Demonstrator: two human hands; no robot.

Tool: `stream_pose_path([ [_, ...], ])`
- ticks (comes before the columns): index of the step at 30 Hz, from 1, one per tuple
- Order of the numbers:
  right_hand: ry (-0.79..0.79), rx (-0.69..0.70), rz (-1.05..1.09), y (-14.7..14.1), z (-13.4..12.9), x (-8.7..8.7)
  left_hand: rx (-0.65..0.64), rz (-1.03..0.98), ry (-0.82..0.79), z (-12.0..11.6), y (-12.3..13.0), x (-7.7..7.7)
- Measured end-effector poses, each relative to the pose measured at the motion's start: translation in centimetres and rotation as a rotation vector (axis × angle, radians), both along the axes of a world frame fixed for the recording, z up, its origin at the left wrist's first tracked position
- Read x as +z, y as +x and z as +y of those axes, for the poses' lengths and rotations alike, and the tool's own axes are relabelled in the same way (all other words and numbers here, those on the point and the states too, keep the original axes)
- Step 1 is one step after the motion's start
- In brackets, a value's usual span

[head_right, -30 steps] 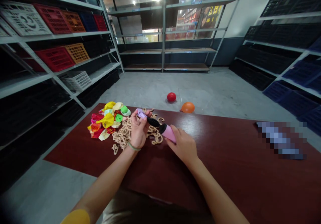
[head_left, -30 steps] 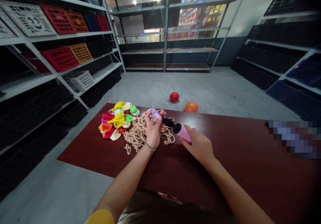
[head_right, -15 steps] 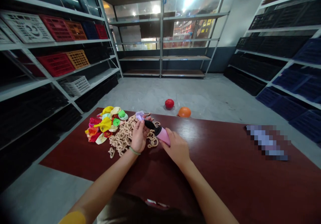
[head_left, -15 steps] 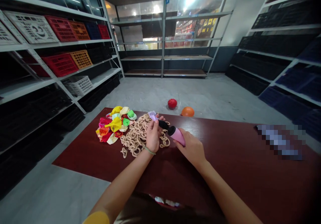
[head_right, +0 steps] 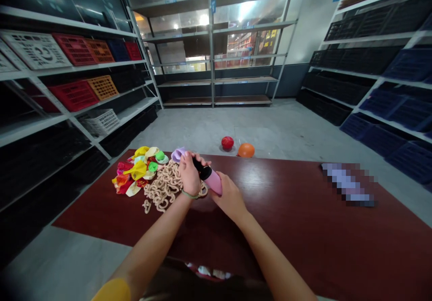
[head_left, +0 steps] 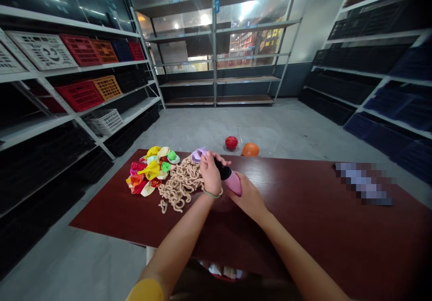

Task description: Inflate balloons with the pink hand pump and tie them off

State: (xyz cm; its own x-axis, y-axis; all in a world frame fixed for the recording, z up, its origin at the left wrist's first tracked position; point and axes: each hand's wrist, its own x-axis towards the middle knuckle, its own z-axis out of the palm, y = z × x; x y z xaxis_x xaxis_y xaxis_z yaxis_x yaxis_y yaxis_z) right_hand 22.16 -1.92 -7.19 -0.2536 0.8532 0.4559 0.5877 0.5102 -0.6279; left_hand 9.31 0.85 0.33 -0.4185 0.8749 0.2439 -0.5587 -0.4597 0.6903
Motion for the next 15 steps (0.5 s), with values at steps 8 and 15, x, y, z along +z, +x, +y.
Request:
stream_pose_path([
  [8,-0.031,-0.018,-0.092,0.2,0.0,-0.2,0.095,0.046,-0.104,0.9,-1.6,0.4],
  [15,0.064,-0.089,-0.245,0.0,0.2,-1.2,0.267,-0.018,-0.086,2.2,-9.0,4.4],
])
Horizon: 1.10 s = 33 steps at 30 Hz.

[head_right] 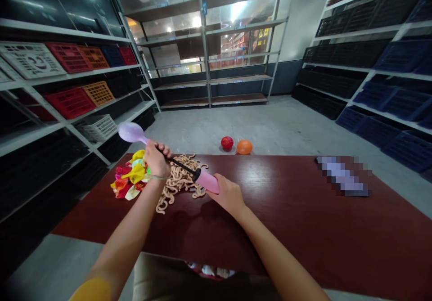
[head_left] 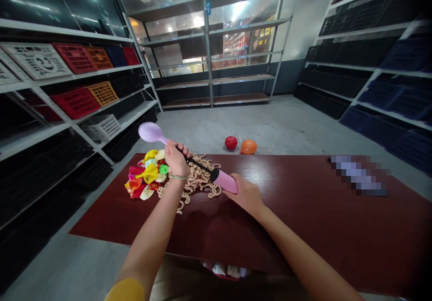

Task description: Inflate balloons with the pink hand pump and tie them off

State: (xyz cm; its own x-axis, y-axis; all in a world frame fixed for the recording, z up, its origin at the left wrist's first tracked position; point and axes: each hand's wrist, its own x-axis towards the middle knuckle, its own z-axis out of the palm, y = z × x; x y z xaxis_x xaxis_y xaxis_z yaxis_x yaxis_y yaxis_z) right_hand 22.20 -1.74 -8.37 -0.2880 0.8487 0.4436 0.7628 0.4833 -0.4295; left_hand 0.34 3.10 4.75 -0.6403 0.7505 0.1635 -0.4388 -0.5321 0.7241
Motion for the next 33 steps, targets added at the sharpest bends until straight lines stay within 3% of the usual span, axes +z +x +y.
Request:
stream_pose_path([
  [4,0.05,-0.005,-0.052,-0.5,0.3,-0.5,0.047,-0.045,-0.001,0.1,-1.0,-0.1],
  [11,0.093,-0.112,-0.091,-0.4,0.5,-0.9,-0.173,0.012,-0.046,-1.3,5.5,-5.9],
  [14,0.123,-0.09,-0.131,-0.2,0.3,-0.9,-0.175,-0.004,-0.072,-1.6,6.3,-7.0],
  [17,0.133,-0.058,-0.156,-0.3,0.1,-0.9,-0.173,-0.009,-0.082,-1.6,4.8,-6.0],
  [23,0.129,-0.009,-0.116,-0.7,0.0,-1.1,-0.091,0.006,-0.049,-0.7,-1.4,-0.9],
  [26,0.114,-0.011,-0.072,-0.9,0.1,-1.0,-0.029,0.004,-0.027,0.0,-3.0,1.0],
  [29,0.091,-0.053,-0.017,-1.2,0.2,-1.1,-0.013,-0.012,0.006,0.3,-1.5,1.2],
  [33,0.101,-0.099,0.047,-1.0,0.4,-1.3,-0.149,0.059,0.007,-0.9,4.1,-1.5],
])
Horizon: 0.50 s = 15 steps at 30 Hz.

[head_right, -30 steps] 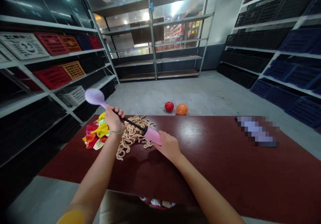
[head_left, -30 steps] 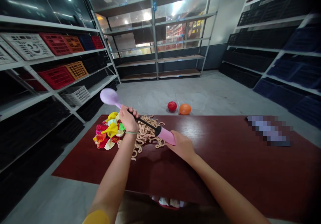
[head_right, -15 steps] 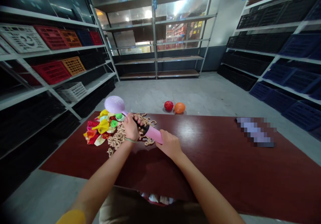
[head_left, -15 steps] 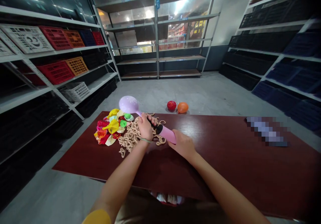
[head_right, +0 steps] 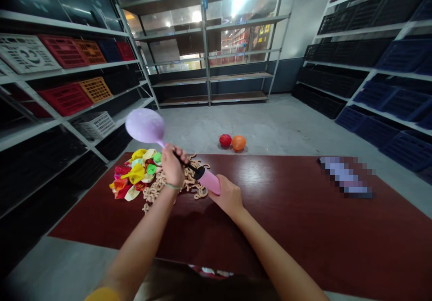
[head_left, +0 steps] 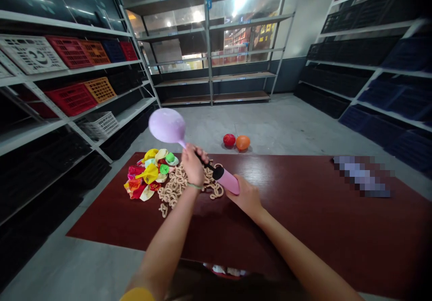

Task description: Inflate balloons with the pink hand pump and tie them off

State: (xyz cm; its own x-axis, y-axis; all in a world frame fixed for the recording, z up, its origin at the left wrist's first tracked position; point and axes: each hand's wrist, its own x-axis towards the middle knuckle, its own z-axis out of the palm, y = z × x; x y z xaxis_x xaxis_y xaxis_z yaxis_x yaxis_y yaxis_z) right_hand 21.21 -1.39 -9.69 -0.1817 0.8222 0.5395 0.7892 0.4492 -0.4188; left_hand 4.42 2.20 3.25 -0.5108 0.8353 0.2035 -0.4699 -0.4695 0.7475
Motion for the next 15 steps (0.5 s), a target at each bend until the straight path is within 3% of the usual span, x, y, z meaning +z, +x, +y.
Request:
stream_pose_path([
  [3,0.016,0.007,0.001,0.3,-0.1,0.0,-0.097,0.071,-0.014,-1.3,3.0,-2.5],
  [5,0.013,0.034,-0.044,0.4,-0.2,0.1,-0.095,0.062,-0.022,-1.7,2.9,-3.4],
  [7,0.0,0.081,-0.098,0.4,-0.3,0.3,-0.07,0.047,-0.036,-1.8,1.3,-3.4],
  [9,-0.009,0.12,-0.125,0.4,-0.4,0.4,-0.04,0.037,-0.036,-1.6,-1.2,-2.3],
  [12,-0.002,0.141,-0.129,0.4,-0.2,0.3,0.019,0.031,-0.004,-1.0,-5.1,0.5],
  [15,0.014,0.13,-0.122,0.4,0.0,0.1,0.086,0.018,0.007,0.0,-7.5,3.0],
])
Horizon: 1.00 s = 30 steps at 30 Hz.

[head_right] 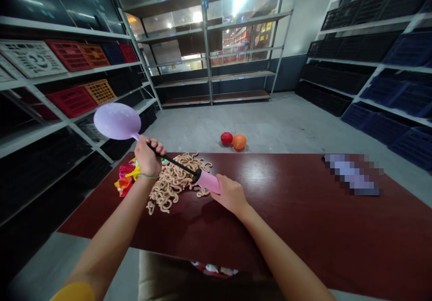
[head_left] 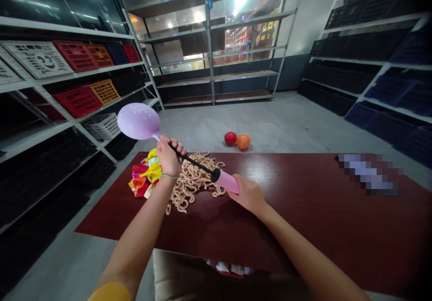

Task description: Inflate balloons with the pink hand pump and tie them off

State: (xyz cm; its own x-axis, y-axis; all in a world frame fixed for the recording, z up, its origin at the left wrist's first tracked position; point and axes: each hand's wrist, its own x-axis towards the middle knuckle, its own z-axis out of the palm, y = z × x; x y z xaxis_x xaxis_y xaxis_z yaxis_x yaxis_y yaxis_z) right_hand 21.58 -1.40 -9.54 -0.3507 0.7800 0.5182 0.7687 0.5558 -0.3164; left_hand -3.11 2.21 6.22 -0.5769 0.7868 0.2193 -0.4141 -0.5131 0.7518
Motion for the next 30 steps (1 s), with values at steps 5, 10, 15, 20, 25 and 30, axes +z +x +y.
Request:
stream_pose_path([
  [5,0.031,-0.125,0.007,-0.1,0.3,-0.4,0.056,-0.097,-0.001,0.9,2.6,-1.0],
  [10,0.051,-0.167,-0.076,0.4,0.5,-0.2,-0.045,-0.146,-0.086,-0.1,8.9,-7.2],
  [15,0.077,-0.086,-0.331,2.0,0.9,0.6,-0.024,-0.225,-0.134,-0.1,8.7,-10.1],
  [20,0.112,-0.21,-0.359,4.6,2.4,1.3,0.077,-0.26,-0.126,0.6,4.5,-8.6],
  [25,0.094,-0.398,-0.209,4.4,2.5,0.7,0.15,-0.325,-0.107,0.4,3.5,-8.3],
  [30,0.083,-0.329,-0.185,2.1,1.3,-0.1,0.065,-0.272,-0.117,0.0,7.7,-10.4],
])
